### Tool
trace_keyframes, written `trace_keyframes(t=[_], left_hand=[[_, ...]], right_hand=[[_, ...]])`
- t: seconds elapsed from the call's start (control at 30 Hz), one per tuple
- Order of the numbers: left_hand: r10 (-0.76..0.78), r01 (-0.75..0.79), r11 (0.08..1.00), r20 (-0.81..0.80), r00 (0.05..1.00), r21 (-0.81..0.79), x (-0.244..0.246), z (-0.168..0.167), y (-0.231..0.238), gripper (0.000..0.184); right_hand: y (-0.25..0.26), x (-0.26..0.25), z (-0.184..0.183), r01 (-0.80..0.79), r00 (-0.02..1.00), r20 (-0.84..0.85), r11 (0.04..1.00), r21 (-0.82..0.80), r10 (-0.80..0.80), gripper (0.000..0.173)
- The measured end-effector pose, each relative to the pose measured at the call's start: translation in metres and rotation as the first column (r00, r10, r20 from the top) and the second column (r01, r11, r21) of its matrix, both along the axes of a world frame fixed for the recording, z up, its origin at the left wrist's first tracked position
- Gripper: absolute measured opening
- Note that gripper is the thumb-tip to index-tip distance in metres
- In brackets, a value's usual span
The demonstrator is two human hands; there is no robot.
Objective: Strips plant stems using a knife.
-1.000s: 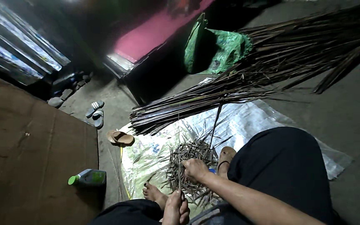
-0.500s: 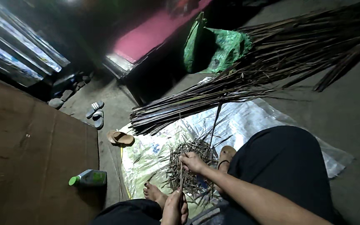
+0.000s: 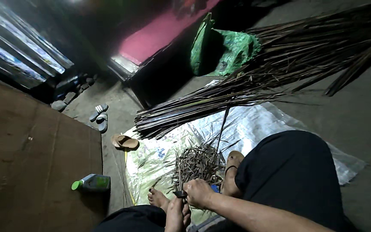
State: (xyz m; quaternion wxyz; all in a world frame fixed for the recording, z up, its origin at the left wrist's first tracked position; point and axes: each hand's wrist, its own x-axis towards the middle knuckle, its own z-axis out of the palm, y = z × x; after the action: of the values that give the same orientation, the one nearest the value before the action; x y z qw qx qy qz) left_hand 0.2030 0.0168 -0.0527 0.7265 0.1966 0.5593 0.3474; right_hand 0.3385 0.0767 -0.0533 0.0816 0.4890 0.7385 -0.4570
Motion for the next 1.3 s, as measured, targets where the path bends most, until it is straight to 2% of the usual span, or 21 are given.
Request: trace_keyframes(t=[0.2,0.33,0.47,0.67,1.2,1.3], left_hand=[[0.000,0.000,1.000,0.010,1.000,-0.008,-0.001,0.001,-0.001,0.042],[-0.023,0.028,0.999,-0.122,0.992,0.039,0.002,0.004,-0.002,0.039],[-0.026,0.042,0.996,-0.206,0.978,0.076,0.007,0.005,-0.004,0.032],[-0.031,0.034,0.999,-0.065,0.997,0.033,0.005,0.003,-0.004,0.040],[-0.045,0.047,0.998,0.047,0.998,-0.035,0.004,0.004,-0.007,0.044],[-0.067,0.068,0.997,0.026,0.997,-0.040,0.004,0.006,-0.007,0.044]], right_hand=[[0.002,0.001,-0.004,-0.049,0.999,-0.001,0.998,0.038,0.049,0.026],[0.001,-0.002,0.008,0.036,0.999,0.012,0.997,-0.075,-0.035,0.027],[0.000,-0.002,0.005,0.100,0.995,-0.017,0.993,-0.063,-0.101,0.030],[0.005,0.004,-0.005,0.072,0.997,-0.014,0.997,0.019,-0.072,0.030],[0.031,0.022,-0.027,0.110,0.991,0.066,0.991,0.081,-0.115,0.030],[0.038,0.027,-0.027,0.186,0.977,0.087,0.979,0.082,-0.193,0.032]])
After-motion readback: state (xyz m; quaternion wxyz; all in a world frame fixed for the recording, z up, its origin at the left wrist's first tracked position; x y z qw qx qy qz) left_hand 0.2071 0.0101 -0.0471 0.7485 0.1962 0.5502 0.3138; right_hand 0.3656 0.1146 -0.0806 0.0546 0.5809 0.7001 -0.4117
